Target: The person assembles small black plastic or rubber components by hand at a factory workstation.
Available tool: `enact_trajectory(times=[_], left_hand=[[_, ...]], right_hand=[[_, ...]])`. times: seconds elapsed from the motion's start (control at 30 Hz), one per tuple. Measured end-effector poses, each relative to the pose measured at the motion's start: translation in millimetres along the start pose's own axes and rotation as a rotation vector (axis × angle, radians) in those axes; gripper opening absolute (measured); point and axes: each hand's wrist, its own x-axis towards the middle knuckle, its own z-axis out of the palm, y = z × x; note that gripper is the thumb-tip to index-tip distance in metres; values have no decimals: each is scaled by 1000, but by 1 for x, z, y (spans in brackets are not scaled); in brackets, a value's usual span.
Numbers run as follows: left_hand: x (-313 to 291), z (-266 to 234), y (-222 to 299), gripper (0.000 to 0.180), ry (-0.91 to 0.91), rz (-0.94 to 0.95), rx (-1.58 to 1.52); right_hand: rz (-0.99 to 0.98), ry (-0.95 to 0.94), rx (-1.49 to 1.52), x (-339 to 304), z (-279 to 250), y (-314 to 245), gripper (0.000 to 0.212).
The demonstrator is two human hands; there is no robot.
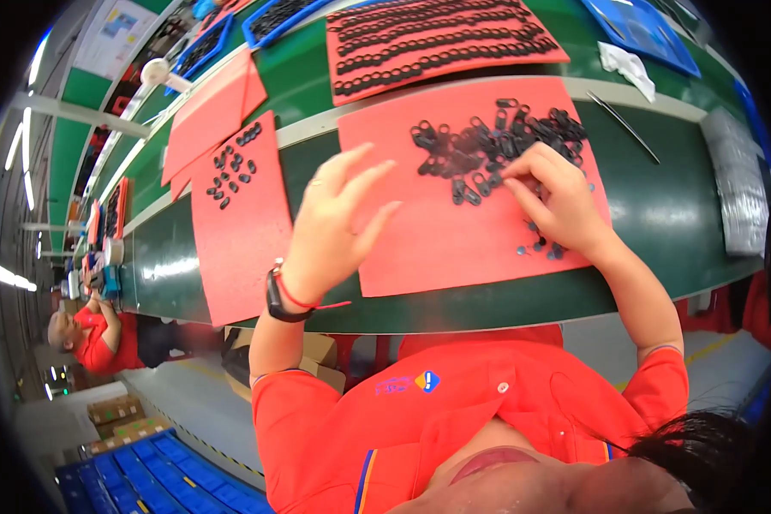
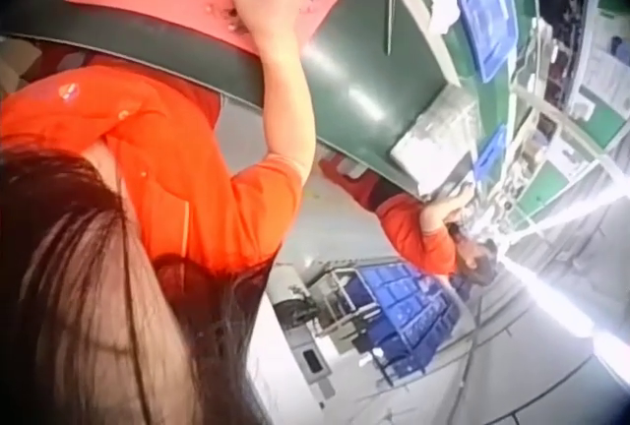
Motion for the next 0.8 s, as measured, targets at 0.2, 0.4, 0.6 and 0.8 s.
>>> enact_trajectory(times=[0.2,0.4,0.6,0.8], left_hand=[[25,53,1,20,-45,-91,49],[20,73,-11,14,118,-70,6],[22,64,-5,11,187,-266,-279],[14,63,22,9,95,-357,-740]], right_hand=[[-103,-23,-188,3,-6,-2,8],[-76,-612,-46,3,-36,-6,18],[-107,-707,-277,-7,-32,-16,13],[-141,-685,-185,-6,-26,-15,12]])
